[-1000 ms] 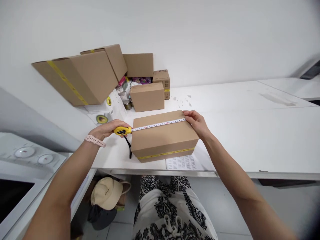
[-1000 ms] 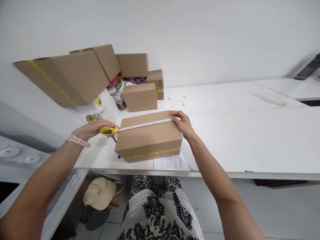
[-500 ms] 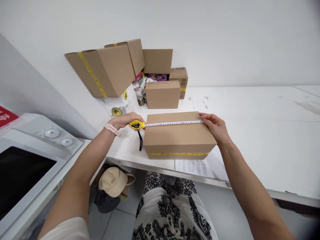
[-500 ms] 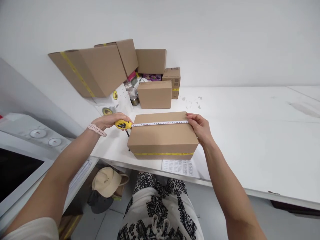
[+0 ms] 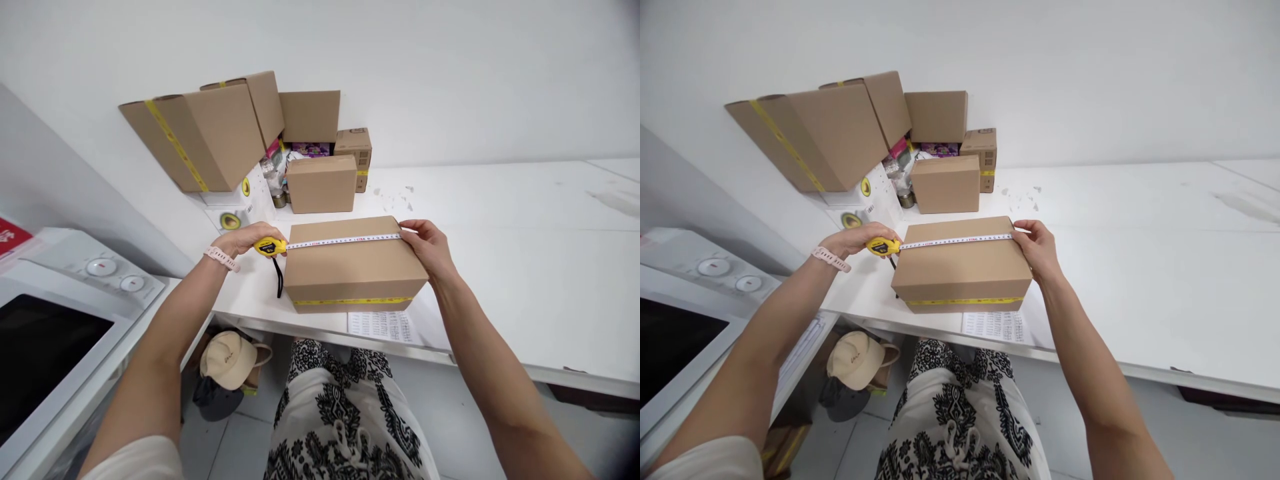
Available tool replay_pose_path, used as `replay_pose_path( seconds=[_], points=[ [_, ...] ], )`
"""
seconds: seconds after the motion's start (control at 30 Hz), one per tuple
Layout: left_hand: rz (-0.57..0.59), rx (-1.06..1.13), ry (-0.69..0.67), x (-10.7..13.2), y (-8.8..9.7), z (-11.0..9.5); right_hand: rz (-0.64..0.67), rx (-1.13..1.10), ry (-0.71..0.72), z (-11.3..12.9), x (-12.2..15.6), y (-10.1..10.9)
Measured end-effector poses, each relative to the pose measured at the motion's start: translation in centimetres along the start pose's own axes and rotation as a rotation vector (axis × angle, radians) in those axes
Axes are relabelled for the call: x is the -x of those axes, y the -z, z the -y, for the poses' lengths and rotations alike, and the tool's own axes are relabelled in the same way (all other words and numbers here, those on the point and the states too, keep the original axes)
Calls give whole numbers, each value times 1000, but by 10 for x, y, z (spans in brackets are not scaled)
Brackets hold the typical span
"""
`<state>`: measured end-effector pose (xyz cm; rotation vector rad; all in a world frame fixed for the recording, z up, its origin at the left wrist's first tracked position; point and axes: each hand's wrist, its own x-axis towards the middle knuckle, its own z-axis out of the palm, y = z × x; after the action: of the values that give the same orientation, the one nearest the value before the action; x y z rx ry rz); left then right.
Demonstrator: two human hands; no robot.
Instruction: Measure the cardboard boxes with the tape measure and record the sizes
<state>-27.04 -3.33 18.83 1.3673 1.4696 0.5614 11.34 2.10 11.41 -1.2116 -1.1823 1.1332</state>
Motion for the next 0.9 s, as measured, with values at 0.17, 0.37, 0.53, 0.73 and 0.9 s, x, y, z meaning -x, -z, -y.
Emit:
replay_pose_path(
  seconds=[0.17, 0.37, 0.53, 0.73, 0.9],
  points=[
    [-18, -35, 30, 2, -1, -3, -23, 106, -53, 4, -2, 7],
    [-106, -179, 17, 9, -10, -14, 7, 253, -56, 15, 1, 11],
    [-215, -213, -7, 51, -27, -44, -5, 144, 78, 53, -12, 19],
    [272, 420, -9, 125, -123, -35, 207, 153, 248, 96, -49, 4],
    [427, 817, -67, 117, -231, 4, 503, 308, 175, 81, -69, -45]
  ],
)
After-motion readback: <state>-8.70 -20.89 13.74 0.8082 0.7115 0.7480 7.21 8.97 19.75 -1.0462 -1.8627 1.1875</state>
